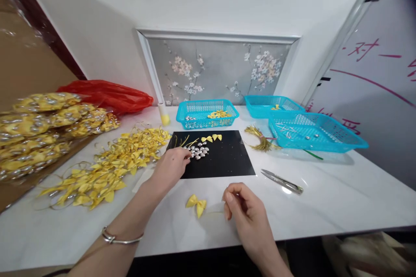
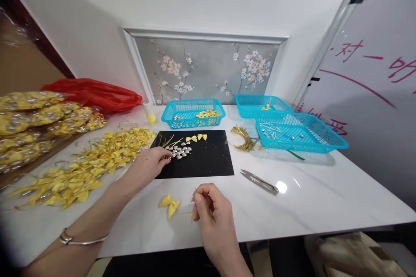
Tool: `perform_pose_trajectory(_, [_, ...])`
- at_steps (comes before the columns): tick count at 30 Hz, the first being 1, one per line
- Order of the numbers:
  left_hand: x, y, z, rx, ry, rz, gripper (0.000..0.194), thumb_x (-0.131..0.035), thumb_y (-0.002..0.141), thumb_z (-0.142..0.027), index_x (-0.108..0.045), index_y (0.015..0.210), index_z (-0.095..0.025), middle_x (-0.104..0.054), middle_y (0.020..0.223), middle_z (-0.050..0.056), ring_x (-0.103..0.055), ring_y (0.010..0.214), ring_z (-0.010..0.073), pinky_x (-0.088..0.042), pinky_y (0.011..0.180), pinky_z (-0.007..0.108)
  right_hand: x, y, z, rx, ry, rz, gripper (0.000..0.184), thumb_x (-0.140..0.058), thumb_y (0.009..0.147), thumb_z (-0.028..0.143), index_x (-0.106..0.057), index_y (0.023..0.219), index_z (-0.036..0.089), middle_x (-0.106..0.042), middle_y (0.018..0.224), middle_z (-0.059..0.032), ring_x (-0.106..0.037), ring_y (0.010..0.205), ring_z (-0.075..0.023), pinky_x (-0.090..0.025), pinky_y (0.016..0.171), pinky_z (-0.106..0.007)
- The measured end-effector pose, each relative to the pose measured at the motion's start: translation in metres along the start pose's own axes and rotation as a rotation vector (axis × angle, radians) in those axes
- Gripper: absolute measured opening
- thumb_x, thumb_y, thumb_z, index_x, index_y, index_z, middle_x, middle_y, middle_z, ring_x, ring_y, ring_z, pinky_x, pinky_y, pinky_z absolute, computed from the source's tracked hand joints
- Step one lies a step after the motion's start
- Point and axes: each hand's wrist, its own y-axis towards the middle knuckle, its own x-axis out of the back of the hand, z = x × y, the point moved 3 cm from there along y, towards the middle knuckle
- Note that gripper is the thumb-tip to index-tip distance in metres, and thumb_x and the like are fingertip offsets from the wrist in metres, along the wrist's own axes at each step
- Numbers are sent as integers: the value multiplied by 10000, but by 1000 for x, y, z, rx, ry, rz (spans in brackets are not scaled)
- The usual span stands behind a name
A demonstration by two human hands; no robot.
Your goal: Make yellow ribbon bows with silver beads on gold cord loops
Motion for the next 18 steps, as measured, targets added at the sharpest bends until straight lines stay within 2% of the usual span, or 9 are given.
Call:
perform_pose_trajectory(6, [0, 1, -3, 41, -164, 9, 254, -625, 942, -302, -642, 1159, -171, -668, 1199, 87, -663, 1028, 246, -555, 874, 466, 0, 2, 0, 25, 12, -9, 244, -509, 965, 376, -571, 813, 195, -542, 580, 35, -516, 540, -115, -414, 535, -208])
perform_pose_trajectory(9, [7, -10, -10, 72, -337, 21, 193, -599, 955, -305, -671, 1043, -150, -713, 1043, 66, -693, 925, 222, -573, 821, 429, 0, 2, 0, 56, 16, -24, 228, -509, 966, 364, -580, 832, 193, -545, 598, 34, -528, 551, -115, -427, 542, -208])
perform_pose_trajectory(11, [12, -24, -18, 73, -495, 56, 207, -546, 969, -301, -683, 941, -149, -734, 884, 43, -720, 835, 207, -591, 773, 379, 0, 2, 1, 81, 10, -33, 212, -507, 967, 346, -591, 847, 193, -545, 615, 35, -533, 558, -114, -434, 549, -208])
perform_pose_trajectory(13, [14, -43, -26, 65, -658, 112, 225, -528, 954, -317, -694, 929, -167, -754, 835, 35, -740, 823, 203, -601, 761, 335, -1, 2, 2, 107, -5, -36, 185, -510, 964, 312, -610, 862, 194, -549, 624, 36, -537, 562, -111, -442, 560, -208])
perform_pose_trajectory(18, [12, -89, -32, 111, -1052, 253, 205, -699, 832, -387, -749, 947, -225, -785, 803, 7, -725, 790, 171, -579, 743, 266, -3, 1, 9, 188, -66, -40, 147, -508, 961, 217, -647, 915, 205, -587, 690, 24, -578, 612, -111, -468, 612, -209])
